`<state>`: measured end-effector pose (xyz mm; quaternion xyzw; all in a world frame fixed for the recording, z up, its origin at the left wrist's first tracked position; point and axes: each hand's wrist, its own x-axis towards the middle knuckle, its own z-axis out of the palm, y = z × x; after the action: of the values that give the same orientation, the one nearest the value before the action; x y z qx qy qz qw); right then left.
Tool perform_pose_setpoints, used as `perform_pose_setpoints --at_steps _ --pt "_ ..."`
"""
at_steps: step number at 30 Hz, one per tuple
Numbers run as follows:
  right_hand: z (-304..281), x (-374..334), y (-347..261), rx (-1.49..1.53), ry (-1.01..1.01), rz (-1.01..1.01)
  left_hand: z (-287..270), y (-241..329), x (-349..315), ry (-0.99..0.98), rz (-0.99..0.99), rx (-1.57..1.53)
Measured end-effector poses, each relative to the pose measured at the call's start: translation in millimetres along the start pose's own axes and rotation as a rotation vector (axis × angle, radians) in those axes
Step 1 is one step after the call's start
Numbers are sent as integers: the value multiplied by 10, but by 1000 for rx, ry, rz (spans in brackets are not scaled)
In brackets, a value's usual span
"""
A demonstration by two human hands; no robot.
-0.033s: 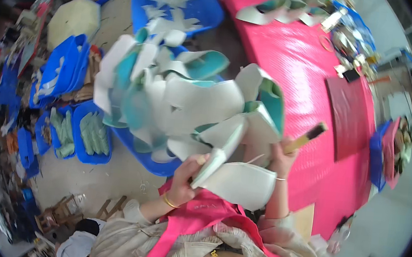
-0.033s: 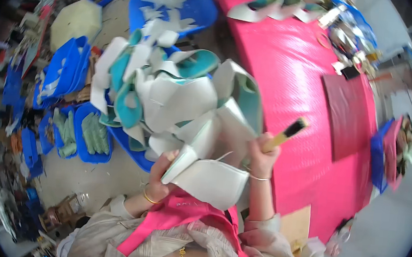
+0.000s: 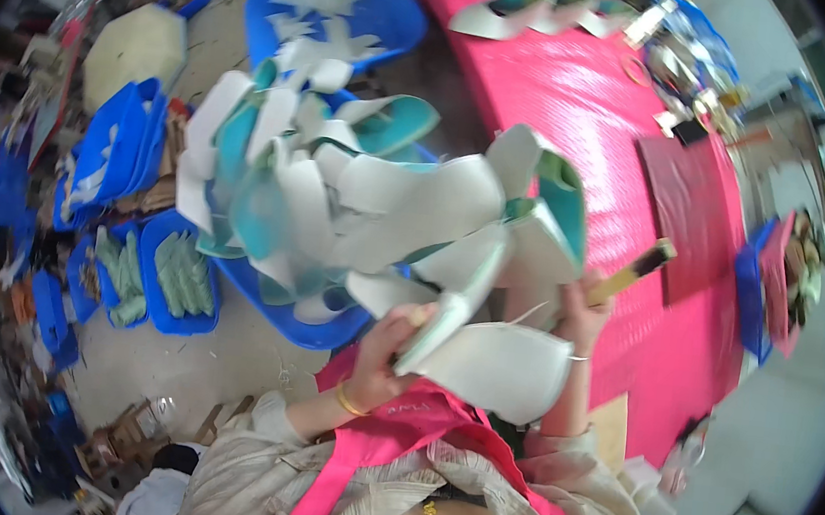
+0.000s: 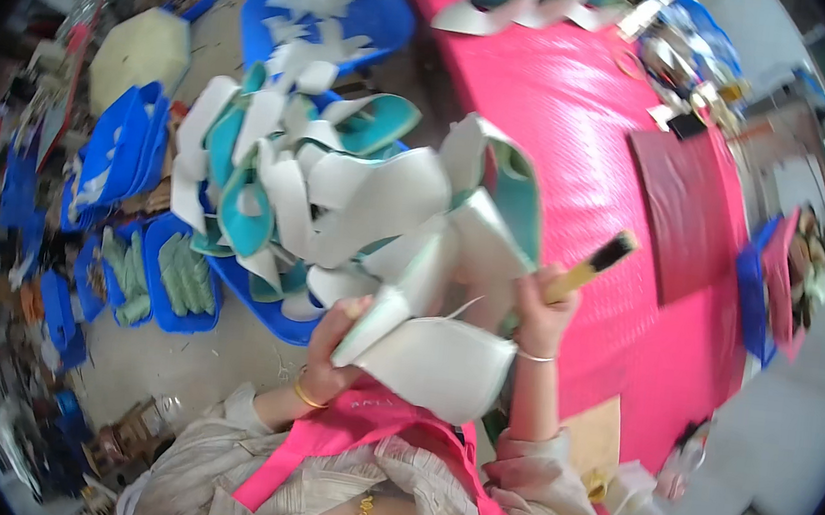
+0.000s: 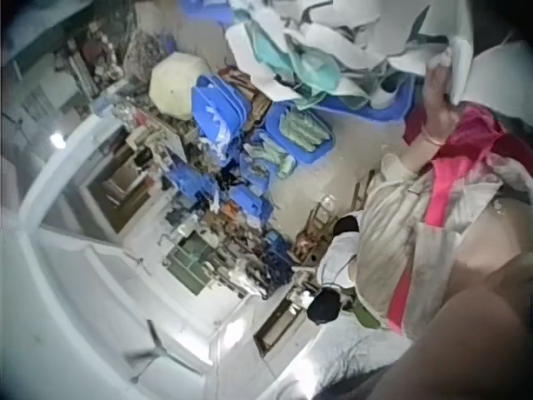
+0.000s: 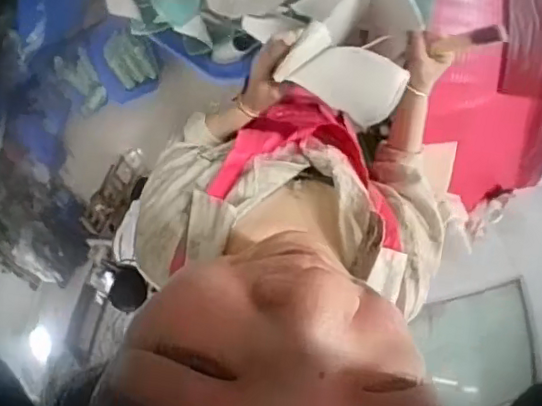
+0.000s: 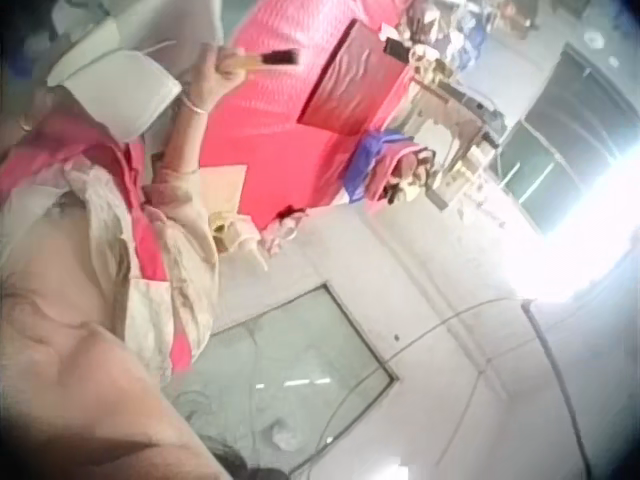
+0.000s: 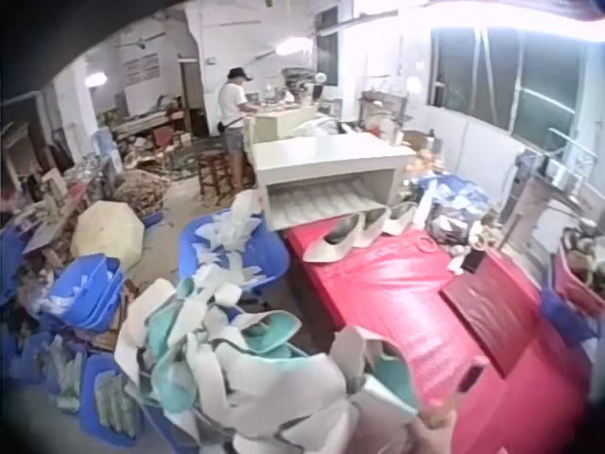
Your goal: The person repeatedly picks up white shoe sole components from a blue basket and applies a yellow adhesive to their edges using a brush. The person works at a pink table in a workshop environment, handling the items one by one and placing them back into the basket after application.
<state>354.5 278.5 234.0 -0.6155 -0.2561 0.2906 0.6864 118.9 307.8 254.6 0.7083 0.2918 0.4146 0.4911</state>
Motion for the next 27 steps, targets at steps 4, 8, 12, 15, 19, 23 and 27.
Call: perform_pose_setpoints --at_steps 4,8,12,15,19,23,27 --pt "-1820 244 -652 -322 124 -229 1411 469 440 -244 51 -214" --pt "-3545 792 -893 -539 232 -205 3214 387 778 -493 226 -154" --pt "-5268 915 -942 -561 666 -24 4671 -125 583 -644 158 -61" --pt "-5219 527 -1016 -187 648 -192 4911 -415 471 -835 230 74" --pt "-5456 162 -425 -283 577 -20 5159 -421 364 -797 206 83" --pt "-5298 262 -207 -259 721 23 5304 -103 352 -594 336 265" --pt "-5159 602 -201 -73 679 -60 5579 390 518 -551 404 523"
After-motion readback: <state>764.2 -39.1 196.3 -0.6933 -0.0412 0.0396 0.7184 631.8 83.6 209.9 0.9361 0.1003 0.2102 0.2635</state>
